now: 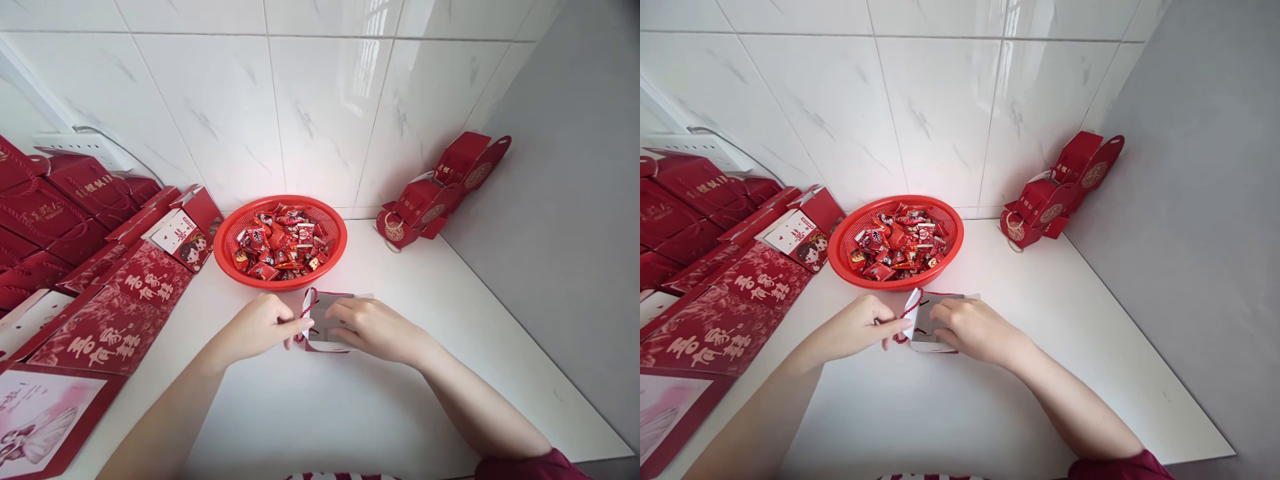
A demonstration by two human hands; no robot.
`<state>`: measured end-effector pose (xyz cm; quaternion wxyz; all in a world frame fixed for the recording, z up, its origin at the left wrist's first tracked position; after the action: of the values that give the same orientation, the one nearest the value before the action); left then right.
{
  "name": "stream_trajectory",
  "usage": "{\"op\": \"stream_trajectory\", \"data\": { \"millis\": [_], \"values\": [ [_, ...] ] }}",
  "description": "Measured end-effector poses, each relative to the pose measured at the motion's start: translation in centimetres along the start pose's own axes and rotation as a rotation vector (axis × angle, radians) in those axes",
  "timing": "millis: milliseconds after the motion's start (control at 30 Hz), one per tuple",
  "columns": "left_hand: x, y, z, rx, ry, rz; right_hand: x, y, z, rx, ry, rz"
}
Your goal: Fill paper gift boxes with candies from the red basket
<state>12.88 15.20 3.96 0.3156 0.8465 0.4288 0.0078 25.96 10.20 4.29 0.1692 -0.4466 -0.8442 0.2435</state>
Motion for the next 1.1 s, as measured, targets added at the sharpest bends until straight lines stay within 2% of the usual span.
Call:
{"op": "stream_trajectory", "data": {
  "millis": [100,133,200,300,400,467,533,633,733,867,967,1033,1100],
  "values": [
    [-0.3,-1.4,-0.7,0.009,-0.091,-0.034,-0.3,0.7,-0.5,-0.011,-0.037,0.041],
    [-0.4,-1.8,-1.1,0.044,-0.079,-0.055,-0.4,0.7,-0.8,0.001,-0.023,0.046],
    [-0.6,-1.8,-2.0,0.120,0.004,-0.075,-0.6,0.6,-1.5,0.046,0.023,0.034],
    [-0.8,-0.4,-2.7,0.168,0.183,-0.056,-0.6,0.3,-1.7,0.099,0.043,0.019],
    [-0.6,1.3,-1.9,0.176,0.207,0.000,-0.4,0.2,-1.0,0.095,-0.014,0.016],
    [-0.5,1.9,-1.4,0.049,0.165,0.044,-0.4,0.2,-0.5,0.081,-0.054,0.011],
    [-0.6,1.7,-1.6,-0.177,0.122,0.044,-0.4,0.4,-0.3,0.073,-0.078,0.007],
    [-1.0,-0.1,-2.2,-0.366,0.037,-0.059,-0.7,0.5,-0.2,0.074,-0.094,-0.012],
    [-1.6,-2.8,-2.9,-0.212,-0.010,-0.211,-0.8,0.5,-0.2,0.077,-0.097,-0.026],
    [-1.9,-6.1,-4.0,0.204,0.023,-0.337,-0.7,0.4,0.1,0.092,-0.119,-0.058],
    [-2.1,-8.6,-3.5,0.415,-0.067,-0.486,-0.7,0.4,0.6,0.101,-0.149,-0.085],
    [-2.0,-9.2,-3.0,0.494,-0.125,-0.527,-0.5,0.5,0.9,0.086,-0.152,-0.095],
    [-1.6,-8.2,-3.3,0.587,-0.063,-0.477,-0.3,0.5,1.3,0.067,-0.155,-0.109]
  ]
}}
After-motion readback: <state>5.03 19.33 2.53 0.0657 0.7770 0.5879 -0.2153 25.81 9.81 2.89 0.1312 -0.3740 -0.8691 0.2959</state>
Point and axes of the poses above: each hand's wrist, its own x-axis towards the middle knuckle, its own z-axis out of the palm, y = z × x, the point moved 9 cm from there along x, towards the middle knuckle, and after that the axes turned 12 degrees about x, right-handed, at the moved point
